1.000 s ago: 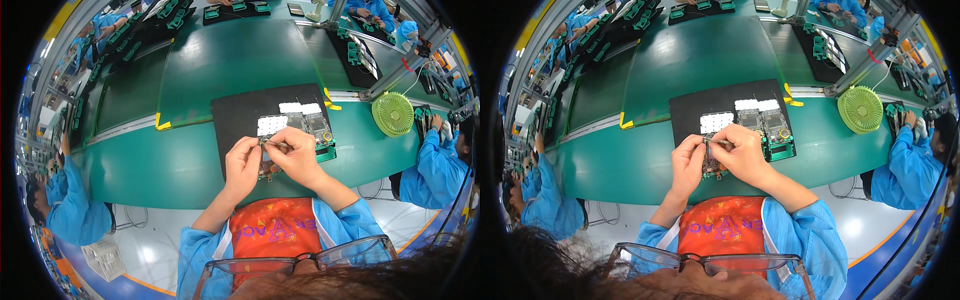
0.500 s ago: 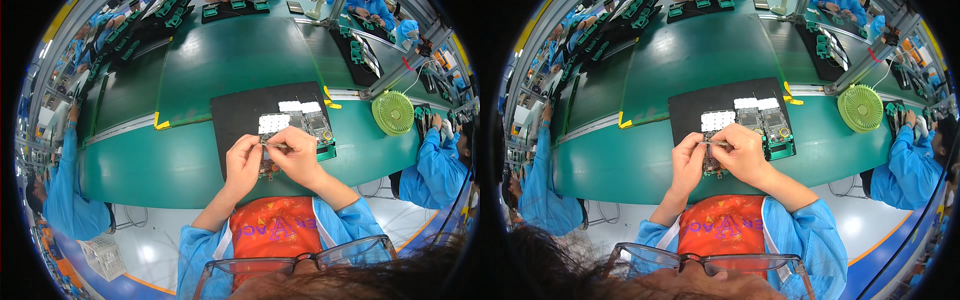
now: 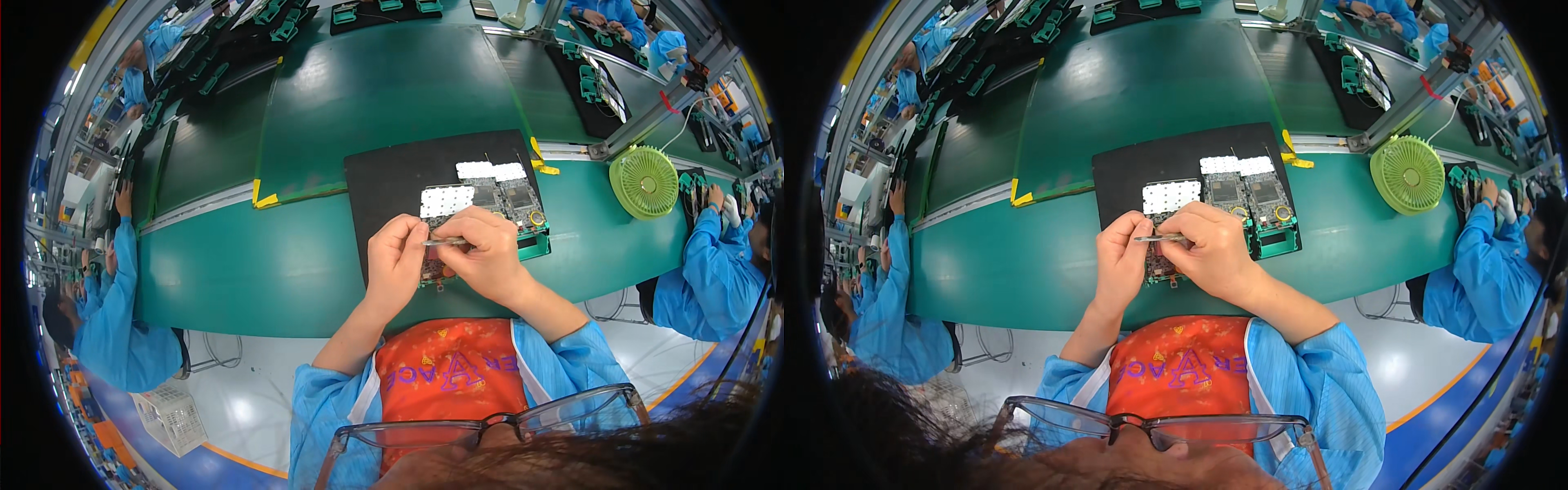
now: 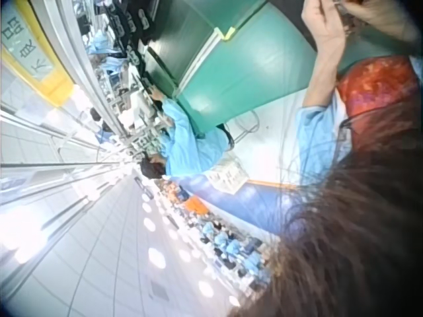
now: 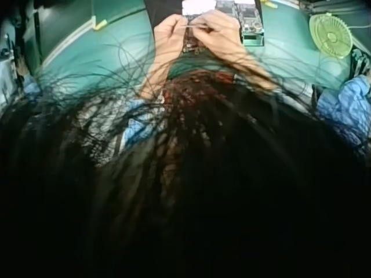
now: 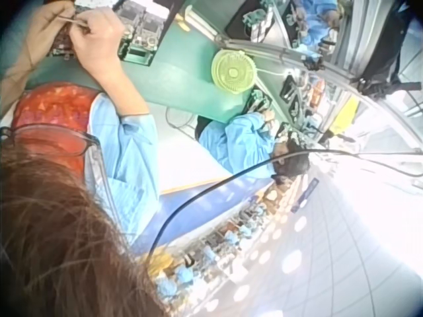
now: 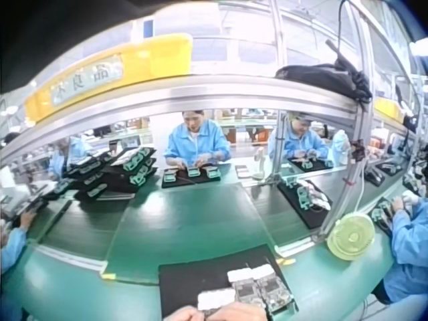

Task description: The person is assembling electronic components onto small circuit boards on a factory assembly line.

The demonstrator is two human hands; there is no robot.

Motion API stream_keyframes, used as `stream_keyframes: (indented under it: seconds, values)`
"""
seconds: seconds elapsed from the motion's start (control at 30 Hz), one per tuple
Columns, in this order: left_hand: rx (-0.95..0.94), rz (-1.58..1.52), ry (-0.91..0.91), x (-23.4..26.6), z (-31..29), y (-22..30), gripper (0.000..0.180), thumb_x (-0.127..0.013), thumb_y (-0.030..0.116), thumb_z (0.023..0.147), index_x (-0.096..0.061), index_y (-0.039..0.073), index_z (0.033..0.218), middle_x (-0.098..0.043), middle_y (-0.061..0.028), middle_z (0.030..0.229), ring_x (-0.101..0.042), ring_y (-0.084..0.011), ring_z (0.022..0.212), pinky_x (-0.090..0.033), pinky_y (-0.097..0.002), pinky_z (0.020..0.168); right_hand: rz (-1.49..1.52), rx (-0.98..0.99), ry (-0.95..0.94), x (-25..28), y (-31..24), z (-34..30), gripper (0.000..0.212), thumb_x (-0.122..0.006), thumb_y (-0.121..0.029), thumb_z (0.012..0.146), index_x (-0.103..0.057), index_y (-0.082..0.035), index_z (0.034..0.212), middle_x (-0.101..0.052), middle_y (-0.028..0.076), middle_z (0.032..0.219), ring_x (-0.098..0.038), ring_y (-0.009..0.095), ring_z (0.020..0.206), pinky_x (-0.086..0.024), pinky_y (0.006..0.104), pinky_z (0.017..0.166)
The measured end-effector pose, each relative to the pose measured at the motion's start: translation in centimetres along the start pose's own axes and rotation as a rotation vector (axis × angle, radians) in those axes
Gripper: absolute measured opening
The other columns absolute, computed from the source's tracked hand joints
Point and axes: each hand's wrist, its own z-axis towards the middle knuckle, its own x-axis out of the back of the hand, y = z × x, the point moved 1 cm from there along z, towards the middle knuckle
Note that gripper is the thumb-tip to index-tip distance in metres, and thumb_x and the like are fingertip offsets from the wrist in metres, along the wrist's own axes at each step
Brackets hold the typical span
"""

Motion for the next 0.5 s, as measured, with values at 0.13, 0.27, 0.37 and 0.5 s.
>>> stream_keyframes:
  seconds: [0.13,0.27,0.37,0.5]
  values:
    - [-0.023,0.031,-0.004,0.2,0.0,0.0,0.018,-0.053,0.006,0.093,-0.055,-0.004,0.079,-0.052,-0.0028,0.07,-0.046,-0.0072,0.061,-0.037,-0.0242,0.054,0.038,-0.054,0.013,0.0,-0.5,0.0,0.016,-0.074,0.0,0.067,-0.066,-0.003,0.081,-0.061,0.008,0.073,-0.06,0.019,0.061,-0.046,0.0281,0.05]
    - [-0.006,0.028,0.045,0.5,-0.2,-0.1,0.018,-0.052,0.007,0.094,-0.055,-0.004,0.079,-0.052,-0.0028,0.071,-0.046,-0.0075,0.063,-0.038,-0.0247,0.056,-0.023,-0.195,-0.03,1.8,-1.4,-0.3,0.017,-0.068,-0.009,0.083,-0.059,-0.002,0.095,-0.061,0.012,0.079,-0.062,0.024,0.066,-0.048,0.0324,0.057]
    - [0.013,0.007,0.045,0.5,-0.2,-0.3,0.018,-0.052,0.006,0.094,-0.055,-0.004,0.08,-0.051,-0.0032,0.071,-0.046,-0.0079,0.064,-0.039,-0.0251,0.057,-0.013,-0.338,-0.104,2.5,-1.8,-0.3,0.014,-0.062,-0.011,0.088,-0.055,-0.001,0.093,-0.06,0.013,0.074,-0.061,0.026,0.064,-0.047,0.0353,0.057]
    - [-0.006,0.009,0.022,0.4,-0.2,-0.4,0.017,-0.052,0.006,0.094,-0.054,-0.004,0.08,-0.051,-0.0035,0.072,-0.045,-0.0085,0.064,-0.038,-0.0252,0.057,0.011,-0.421,-0.198,2.4,-0.7,-0.6,0.016,-0.063,-0.012,0.089,-0.054,0.0,0.086,-0.059,0.013,0.063,-0.059,0.025,0.056,-0.044,0.035,0.052]
